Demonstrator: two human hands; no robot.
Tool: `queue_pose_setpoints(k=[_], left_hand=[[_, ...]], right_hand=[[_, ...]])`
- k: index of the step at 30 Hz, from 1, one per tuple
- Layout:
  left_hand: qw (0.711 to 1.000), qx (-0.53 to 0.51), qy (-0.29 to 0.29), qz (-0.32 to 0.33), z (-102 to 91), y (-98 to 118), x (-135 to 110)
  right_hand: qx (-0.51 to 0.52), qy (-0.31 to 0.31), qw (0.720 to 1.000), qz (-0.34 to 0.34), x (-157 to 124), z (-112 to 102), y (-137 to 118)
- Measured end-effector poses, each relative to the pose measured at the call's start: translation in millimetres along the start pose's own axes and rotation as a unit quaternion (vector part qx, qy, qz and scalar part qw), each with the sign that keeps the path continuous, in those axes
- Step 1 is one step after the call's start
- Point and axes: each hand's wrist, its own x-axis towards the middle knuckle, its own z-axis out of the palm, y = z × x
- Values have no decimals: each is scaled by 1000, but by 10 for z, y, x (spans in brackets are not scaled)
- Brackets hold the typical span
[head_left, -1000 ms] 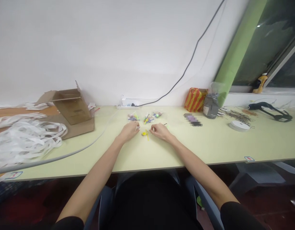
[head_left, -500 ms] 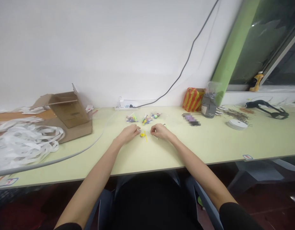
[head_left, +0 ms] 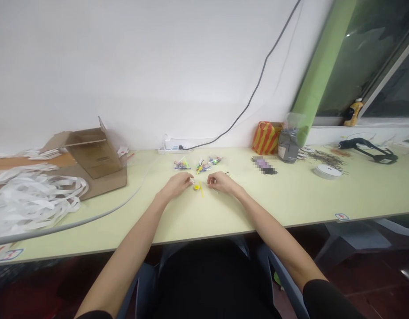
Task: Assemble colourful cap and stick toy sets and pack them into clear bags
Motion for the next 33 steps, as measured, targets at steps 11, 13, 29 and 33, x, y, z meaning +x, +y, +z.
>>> queue_pose_setpoints(k=[11,13,29,33], left_hand=[[1000,-4,7,2,12,-5,-2],[1000,2,3,3,-1,9,-1],[1000,1,3,1,-7,-67,25],[1000,-5,7,13,36,-63,31]], right_hand=[[-14,17,1000,11,40,52,61],[2,13,1000,15,71,68,106],[10,10,1000,-15,53,55,61],[-5,1,1000,-2,46,57,51]])
